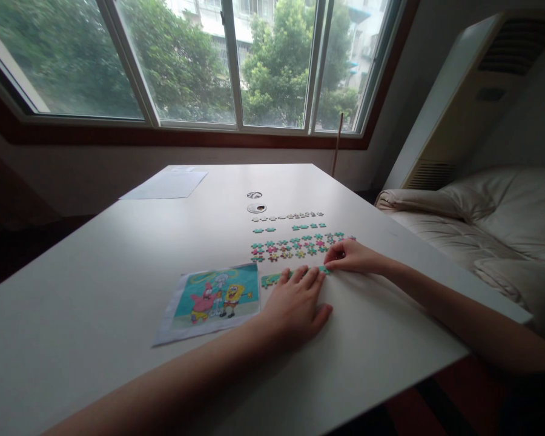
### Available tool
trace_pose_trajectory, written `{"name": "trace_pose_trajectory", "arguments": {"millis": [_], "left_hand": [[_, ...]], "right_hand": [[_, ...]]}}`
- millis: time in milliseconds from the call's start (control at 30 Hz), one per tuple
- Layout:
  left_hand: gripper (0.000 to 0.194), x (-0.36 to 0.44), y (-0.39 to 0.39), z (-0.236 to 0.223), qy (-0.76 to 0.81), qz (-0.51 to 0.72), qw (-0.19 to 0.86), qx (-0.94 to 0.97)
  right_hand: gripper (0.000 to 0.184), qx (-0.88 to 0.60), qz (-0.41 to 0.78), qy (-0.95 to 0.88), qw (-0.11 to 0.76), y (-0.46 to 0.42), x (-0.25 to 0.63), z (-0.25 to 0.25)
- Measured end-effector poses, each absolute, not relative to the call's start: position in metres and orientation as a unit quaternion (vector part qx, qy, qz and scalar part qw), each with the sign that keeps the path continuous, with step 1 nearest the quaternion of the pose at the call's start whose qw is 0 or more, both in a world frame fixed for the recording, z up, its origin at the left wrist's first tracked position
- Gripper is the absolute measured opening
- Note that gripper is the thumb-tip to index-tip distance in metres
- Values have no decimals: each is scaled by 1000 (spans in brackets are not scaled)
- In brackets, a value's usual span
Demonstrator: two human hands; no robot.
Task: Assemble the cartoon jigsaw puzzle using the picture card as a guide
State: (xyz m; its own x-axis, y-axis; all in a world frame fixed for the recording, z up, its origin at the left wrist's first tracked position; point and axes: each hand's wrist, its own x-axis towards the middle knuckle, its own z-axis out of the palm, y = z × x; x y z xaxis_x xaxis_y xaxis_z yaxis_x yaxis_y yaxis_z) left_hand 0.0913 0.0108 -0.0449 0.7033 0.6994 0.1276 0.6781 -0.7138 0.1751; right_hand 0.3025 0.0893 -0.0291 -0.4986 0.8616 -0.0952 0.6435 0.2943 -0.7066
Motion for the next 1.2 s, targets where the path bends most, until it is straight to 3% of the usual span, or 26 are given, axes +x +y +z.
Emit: {"name": "trace_pose_trajectory", "arguments": {"millis": [767,1200], "left_hand": [[59,91,11,-46,376,93,61,920],[59,91,10,-45,376,94,61,920]], "right_hand": [[23,-489,321,-795,160,86,300,-31],[35,-423,338,-826,154,85,312,-27]]}}
